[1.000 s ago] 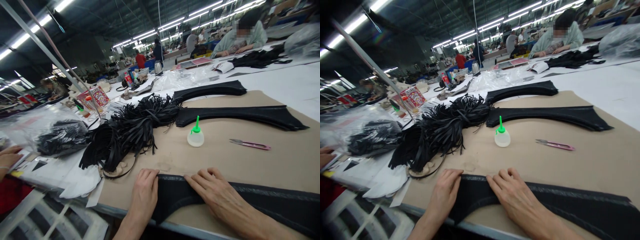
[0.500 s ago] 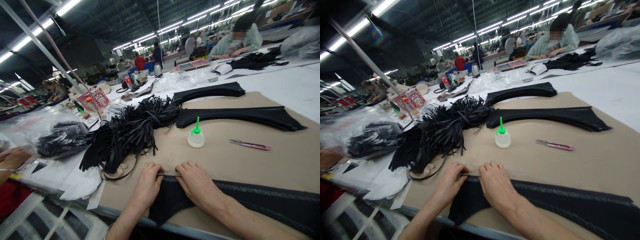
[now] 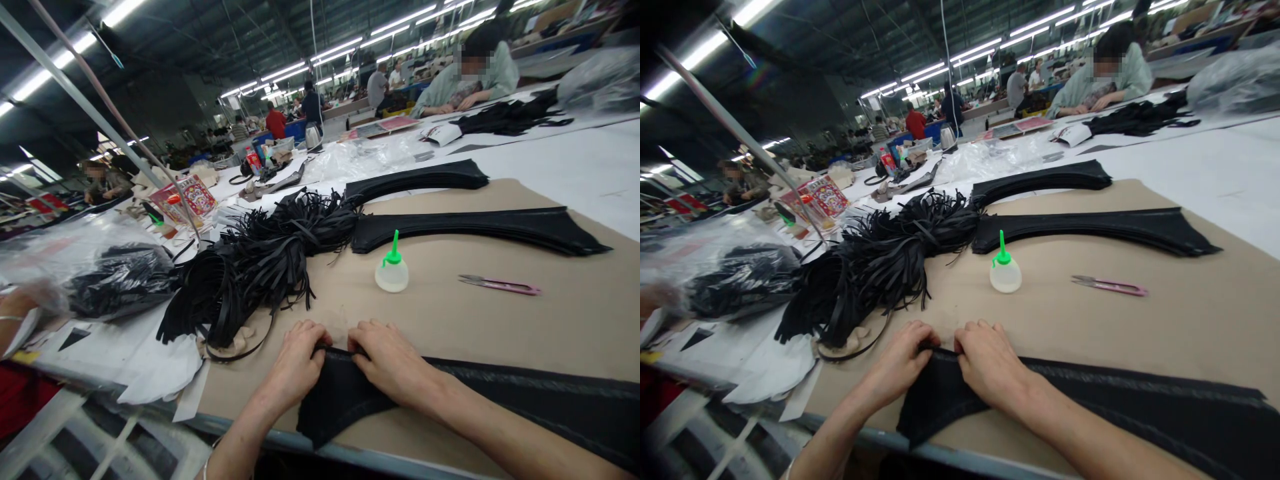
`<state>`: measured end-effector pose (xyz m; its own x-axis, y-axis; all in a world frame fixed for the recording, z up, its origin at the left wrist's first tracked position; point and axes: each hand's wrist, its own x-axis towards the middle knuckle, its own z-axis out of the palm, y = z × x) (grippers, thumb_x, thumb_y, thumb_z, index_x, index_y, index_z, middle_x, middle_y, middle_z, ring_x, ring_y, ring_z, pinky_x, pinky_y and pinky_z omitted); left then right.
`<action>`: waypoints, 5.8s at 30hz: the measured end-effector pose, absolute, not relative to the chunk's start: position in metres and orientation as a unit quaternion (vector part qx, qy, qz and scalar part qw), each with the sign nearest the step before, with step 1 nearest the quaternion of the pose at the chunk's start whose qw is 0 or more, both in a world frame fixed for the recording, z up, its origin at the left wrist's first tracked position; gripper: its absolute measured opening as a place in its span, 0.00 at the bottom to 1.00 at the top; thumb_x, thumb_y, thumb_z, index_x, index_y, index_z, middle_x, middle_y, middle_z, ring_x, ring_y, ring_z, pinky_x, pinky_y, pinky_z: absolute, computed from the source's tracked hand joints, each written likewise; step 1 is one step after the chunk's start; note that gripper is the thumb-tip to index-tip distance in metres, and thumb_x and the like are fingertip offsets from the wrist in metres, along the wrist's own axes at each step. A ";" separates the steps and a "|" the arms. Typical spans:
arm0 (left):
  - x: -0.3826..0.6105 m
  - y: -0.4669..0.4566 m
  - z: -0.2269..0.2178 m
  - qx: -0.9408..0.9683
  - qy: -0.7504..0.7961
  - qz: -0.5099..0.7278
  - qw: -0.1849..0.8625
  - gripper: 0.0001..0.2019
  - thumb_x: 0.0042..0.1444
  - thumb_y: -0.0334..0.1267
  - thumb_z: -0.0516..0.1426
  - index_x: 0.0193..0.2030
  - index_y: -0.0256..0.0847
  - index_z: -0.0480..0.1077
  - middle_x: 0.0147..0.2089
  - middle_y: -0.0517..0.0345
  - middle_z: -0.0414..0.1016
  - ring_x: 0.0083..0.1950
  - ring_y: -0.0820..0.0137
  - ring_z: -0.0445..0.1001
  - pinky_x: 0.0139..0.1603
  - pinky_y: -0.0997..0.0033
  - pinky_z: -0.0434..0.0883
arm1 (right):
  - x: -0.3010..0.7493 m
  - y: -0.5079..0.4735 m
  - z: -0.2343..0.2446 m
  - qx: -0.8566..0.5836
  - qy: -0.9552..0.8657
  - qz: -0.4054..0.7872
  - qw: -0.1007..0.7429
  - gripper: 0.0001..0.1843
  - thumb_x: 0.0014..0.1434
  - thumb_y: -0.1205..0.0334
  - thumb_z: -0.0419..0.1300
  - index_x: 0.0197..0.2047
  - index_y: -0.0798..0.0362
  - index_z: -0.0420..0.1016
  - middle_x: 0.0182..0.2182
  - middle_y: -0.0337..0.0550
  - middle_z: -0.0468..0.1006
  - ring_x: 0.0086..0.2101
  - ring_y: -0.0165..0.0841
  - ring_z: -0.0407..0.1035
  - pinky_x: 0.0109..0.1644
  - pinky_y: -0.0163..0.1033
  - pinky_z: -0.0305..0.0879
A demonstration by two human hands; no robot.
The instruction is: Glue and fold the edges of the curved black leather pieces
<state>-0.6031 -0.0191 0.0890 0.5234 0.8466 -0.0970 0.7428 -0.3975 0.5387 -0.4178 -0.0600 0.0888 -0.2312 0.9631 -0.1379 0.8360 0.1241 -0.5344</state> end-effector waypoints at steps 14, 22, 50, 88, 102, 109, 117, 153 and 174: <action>-0.606 -0.016 0.083 0.877 0.426 0.096 0.202 0.11 0.56 0.23 0.52 0.35 0.40 0.72 0.38 0.57 0.73 0.45 0.65 0.68 0.48 0.63 0.64 | -0.414 -0.066 0.059 -0.522 -0.801 0.207 0.205 0.08 0.62 0.76 0.54 0.36 0.55 0.69 0.36 0.42 0.70 0.39 0.35 0.64 0.43 0.39 0.59; -0.613 -0.022 0.071 0.919 0.368 0.110 0.092 0.11 0.60 0.23 0.50 0.37 0.40 0.70 0.37 0.57 0.70 0.43 0.65 0.65 0.44 0.63 0.63 | -0.412 -0.071 0.051 -0.486 -0.843 0.104 0.207 0.10 0.59 0.80 0.56 0.35 0.55 0.70 0.34 0.42 0.70 0.36 0.36 0.62 0.40 0.40 0.59; -0.630 -0.046 0.056 0.881 0.391 0.247 -0.097 0.16 0.62 0.24 0.46 0.45 0.38 0.73 0.43 0.51 0.75 0.48 0.62 0.70 0.50 0.57 0.69 | -0.419 -0.082 0.047 -0.429 -0.889 -0.070 0.145 0.04 0.60 0.73 0.60 0.39 0.56 0.72 0.37 0.44 0.71 0.37 0.39 0.62 0.38 0.45 0.56; -0.598 -0.071 0.040 0.900 0.389 0.195 0.036 0.25 0.60 0.23 0.46 0.60 0.47 0.66 0.47 0.51 0.73 0.47 0.65 0.72 0.47 0.63 0.74 | -0.347 -0.088 0.053 -0.396 -0.903 -0.060 0.157 0.07 0.65 0.72 0.53 0.35 0.56 0.69 0.33 0.43 0.70 0.34 0.35 0.60 0.39 0.41 0.55; -0.598 -0.065 0.037 0.923 0.345 0.162 -0.052 0.24 0.58 0.22 0.46 0.57 0.45 0.69 0.55 0.48 0.69 0.56 0.60 0.68 0.51 0.56 0.71 | -0.342 -0.101 0.063 -0.413 -0.903 -0.042 0.113 0.05 0.64 0.72 0.56 0.43 0.58 0.71 0.37 0.44 0.69 0.36 0.36 0.61 0.37 0.42 0.55; -0.582 -0.062 0.057 0.945 0.316 0.077 -0.026 0.27 0.60 0.23 0.45 0.65 0.46 0.60 0.42 0.52 0.71 0.43 0.63 0.69 0.45 0.60 0.70 | -0.343 -0.102 0.063 -0.409 -0.904 -0.057 0.109 0.04 0.65 0.69 0.56 0.43 0.57 0.71 0.36 0.43 0.70 0.36 0.37 0.61 0.38 0.44 0.54; -0.595 -0.056 0.060 0.947 0.306 0.064 -0.074 0.25 0.58 0.23 0.49 0.60 0.46 0.66 0.40 0.54 0.71 0.42 0.64 0.69 0.45 0.61 0.70 | -0.342 -0.101 0.061 -0.398 -0.908 -0.064 0.119 0.03 0.64 0.70 0.57 0.39 0.56 0.71 0.35 0.43 0.69 0.36 0.37 0.59 0.38 0.45 0.55; -0.537 -0.095 0.030 0.912 0.372 0.165 -0.054 0.26 0.58 0.21 0.47 0.60 0.46 0.67 0.55 0.51 0.69 0.55 0.63 0.67 0.54 0.60 0.69 | -0.279 -0.121 0.054 -0.395 -0.905 -0.047 0.147 0.05 0.67 0.70 0.54 0.39 0.57 0.70 0.35 0.42 0.70 0.34 0.34 0.60 0.36 0.42 0.51; -0.529 -0.083 0.054 0.940 0.307 0.092 -0.116 0.27 0.57 0.23 0.50 0.61 0.51 0.66 0.43 0.56 0.72 0.48 0.64 0.69 0.53 0.59 0.60 | -0.279 -0.126 0.054 -0.408 -0.900 -0.059 0.142 0.02 0.65 0.68 0.58 0.41 0.56 0.71 0.35 0.40 0.70 0.34 0.35 0.59 0.37 0.45 0.51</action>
<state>-0.5292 -0.0831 0.0541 0.7951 0.5553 0.2440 0.5980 -0.7848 -0.1626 -0.2791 -0.1263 0.0543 -0.6264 0.7178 0.3038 0.7513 0.6599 -0.0103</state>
